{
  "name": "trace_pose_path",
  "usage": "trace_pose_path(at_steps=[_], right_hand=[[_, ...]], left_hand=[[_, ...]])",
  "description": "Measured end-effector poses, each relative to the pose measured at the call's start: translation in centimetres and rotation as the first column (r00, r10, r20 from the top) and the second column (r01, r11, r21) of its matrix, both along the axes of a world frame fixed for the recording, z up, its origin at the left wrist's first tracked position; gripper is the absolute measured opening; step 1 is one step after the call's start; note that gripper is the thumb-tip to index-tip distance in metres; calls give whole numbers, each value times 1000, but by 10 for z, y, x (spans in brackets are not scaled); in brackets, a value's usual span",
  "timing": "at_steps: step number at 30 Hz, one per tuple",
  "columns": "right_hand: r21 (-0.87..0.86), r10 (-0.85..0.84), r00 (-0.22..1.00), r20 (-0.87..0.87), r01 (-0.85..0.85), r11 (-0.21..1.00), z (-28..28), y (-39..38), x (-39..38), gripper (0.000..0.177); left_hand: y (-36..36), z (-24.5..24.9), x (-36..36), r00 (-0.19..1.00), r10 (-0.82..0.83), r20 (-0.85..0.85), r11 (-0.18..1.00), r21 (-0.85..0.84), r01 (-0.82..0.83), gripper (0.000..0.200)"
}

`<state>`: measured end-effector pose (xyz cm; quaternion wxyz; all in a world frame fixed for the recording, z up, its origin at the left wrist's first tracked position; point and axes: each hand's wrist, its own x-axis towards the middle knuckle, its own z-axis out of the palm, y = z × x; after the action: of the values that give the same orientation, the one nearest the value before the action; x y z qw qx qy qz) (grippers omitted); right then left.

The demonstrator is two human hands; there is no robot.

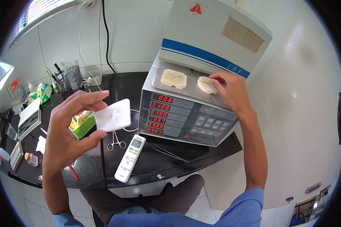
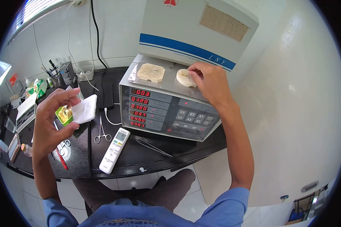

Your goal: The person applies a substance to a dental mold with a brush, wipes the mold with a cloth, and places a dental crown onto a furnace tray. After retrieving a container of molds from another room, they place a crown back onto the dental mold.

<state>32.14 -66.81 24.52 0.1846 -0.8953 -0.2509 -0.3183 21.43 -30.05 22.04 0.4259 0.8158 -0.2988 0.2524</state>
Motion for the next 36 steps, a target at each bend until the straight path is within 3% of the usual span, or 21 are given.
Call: trace_pose_path(at_steps=[10,35,36], right_hand=[[-127,-16,998,-64,8,992,1,3,8,10],[-133,-48,998,-42,42,990,0,-6,4,11],[-137,-50,999,15,51,989,2,-10,2,12]], left_hand=[[10,-9,6,999,27,-43,999,-26,-29,62],[26,-22,11,993,72,-99,995,-67,-79,62],[27,-23,9,992,78,-102,994,-73,-86,62]])
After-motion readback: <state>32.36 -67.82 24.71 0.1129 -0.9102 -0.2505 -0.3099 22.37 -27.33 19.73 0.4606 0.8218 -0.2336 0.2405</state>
